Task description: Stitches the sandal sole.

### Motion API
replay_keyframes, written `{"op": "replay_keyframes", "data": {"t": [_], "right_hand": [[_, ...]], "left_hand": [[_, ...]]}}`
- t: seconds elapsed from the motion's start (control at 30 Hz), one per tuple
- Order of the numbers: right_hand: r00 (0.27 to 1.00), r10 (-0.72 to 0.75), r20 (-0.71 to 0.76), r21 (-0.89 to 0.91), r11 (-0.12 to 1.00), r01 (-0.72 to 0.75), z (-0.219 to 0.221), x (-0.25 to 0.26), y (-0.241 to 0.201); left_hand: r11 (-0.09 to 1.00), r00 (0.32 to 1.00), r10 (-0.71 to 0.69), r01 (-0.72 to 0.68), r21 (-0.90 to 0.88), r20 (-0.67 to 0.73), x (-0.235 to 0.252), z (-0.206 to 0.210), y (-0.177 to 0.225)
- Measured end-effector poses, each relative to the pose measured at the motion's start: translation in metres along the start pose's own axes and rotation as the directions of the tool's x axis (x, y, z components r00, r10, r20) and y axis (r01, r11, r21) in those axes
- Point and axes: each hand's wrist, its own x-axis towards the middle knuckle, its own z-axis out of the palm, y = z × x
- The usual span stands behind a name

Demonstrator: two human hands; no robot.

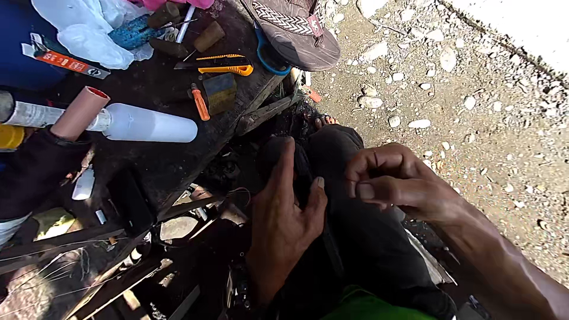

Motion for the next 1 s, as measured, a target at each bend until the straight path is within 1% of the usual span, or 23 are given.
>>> {"op": "replay_keyframes", "data": {"t": [0.03,0.07,0.2,0.3,0.37,0.43,0.47,0.5,0.53,0.57,0.6,0.63,0.7,0.73,0.77,0.8,0.83,0.87,0.9,0.93,0.97,1.0], "right_hand": [[1.0,0.006,0.028,0.155,0.988,-0.011,-0.004,-0.006,-0.006],[1.0,0.005,0.016,0.204,0.979,-0.008,-0.005,-0.012,-0.011],[0.987,-0.015,-0.162,0.123,0.992,0.036,0.001,-0.02,-0.008],[0.958,-0.021,-0.287,0.175,0.982,0.074,0.007,-0.027,-0.005],[0.948,-0.019,-0.317,0.156,0.985,0.072,0.007,-0.029,0.0],[0.958,-0.029,-0.285,0.053,0.997,0.046,0.0,-0.029,0.005],[0.968,-0.038,-0.249,0.028,0.999,0.046,-0.005,-0.028,0.006],[0.977,-0.047,-0.206,0.041,0.998,0.056,-0.01,-0.027,0.007],[0.985,-0.053,-0.166,0.09,0.994,0.069,-0.013,-0.025,0.008],[0.989,-0.044,-0.139,0.15,0.986,0.065,-0.015,-0.023,0.009],[0.992,-0.01,-0.125,0.182,0.983,0.033,-0.016,-0.02,0.011],[0.992,0.042,-0.117,0.151,0.988,-0.024,-0.017,-0.017,0.012],[0.981,0.13,-0.142,-0.068,0.988,-0.141,-0.018,-0.012,0.012],[0.977,0.138,-0.163,-0.205,0.964,-0.17,-0.019,-0.01,0.012],[0.977,0.107,-0.183,-0.354,0.92,-0.167,-0.018,-0.01,0.012],[0.98,0.025,-0.198,-0.512,0.85,-0.125,-0.016,-0.008,0.013],[0.977,-0.075,-0.201,-0.664,0.743,-0.08,-0.011,-0.005,0.015],[0.969,-0.159,-0.191,-0.791,0.609,-0.056,-0.005,-0.001,0.016],[0.96,-0.22,-0.171,-0.873,0.486,-0.044,0.002,0.005,0.018],[0.961,-0.235,-0.147,-0.915,0.401,-0.042,0.009,0.01,0.022],[0.969,-0.215,-0.123,-0.935,0.353,-0.04,0.015,0.016,0.025],[0.975,-0.194,-0.108,-0.937,0.346,-0.035,0.018,0.02,0.029]], "left_hand": [[0.999,0.999,0.013,-0.012,0.042,-0.03,0.003,0.005,0.001],[0.998,0.998,0.029,-0.026,0.06,-0.058,0.005,0.01,0.001],[0.996,0.986,0.078,-0.072,0.05,-0.15,0.009,0.02,-0.004],[0.996,0.978,0.091,-0.091,0.008,-0.186,0.01,0.023,-0.007],[0.996,0.978,0.08,-0.084,-0.007,-0.194,0.009,0.023,-0.008],[0.998,0.983,0.061,-0.064,-0.012,-0.17,0.009,0.018,-0.009],[0.998,0.989,0.049,-0.053,-0.024,-0.141,0.009,0.015,-0.01],[0.997,0.994,0.037,-0.042,-0.057,-0.101,0.009,0.011,-0.01],[0.992,0.998,0.025,-0.031,-0.12,-0.052,0.009,0.006,-0.011],[0.975,1.0,0.025,-0.025,-0.221,-0.006,0.011,0.002,-0.011],[0.943,0.999,0.022,-0.013,-0.332,0.024,0.011,-0.002,-0.013],[0.904,0.999,0.013,0.004,-0.428,0.036,0.011,-0.005,-0.016],[0.818,0.999,-0.014,0.03,-0.575,0.033,0.008,-0.01,-0.021],[0.777,0.999,-0.03,0.041,-0.628,0.029,0.006,-0.012,-0.023],[0.745,0.999,-0.044,0.05,-0.665,0.026,0.005,-0.014,-0.024],[0.719,0.998,-0.06,0.061,-0.692,0.026,0.003,-0.015,-0.026],[0.701,0.997,-0.072,0.067,-0.71,0.023,0.002,-0.016,-0.027],[0.683,0.997,-0.078,0.068,-0.727,0.02,0.001,-0.016,-0.027],[0.661,0.996,-0.09,0.072,-0.747,0.017,0.0,-0.016,-0.026],[0.636,0.995,-0.103,0.073,-0.769,0.009,-0.002,-0.017,-0.025],[0.609,0.994,-0.111,0.067,-0.79,-0.002,-0.003,-0.02,-0.024],[0.576,0.993,-0.12,0.057,-0.816,-0.016,-0.005,-0.025,-0.023]]}}
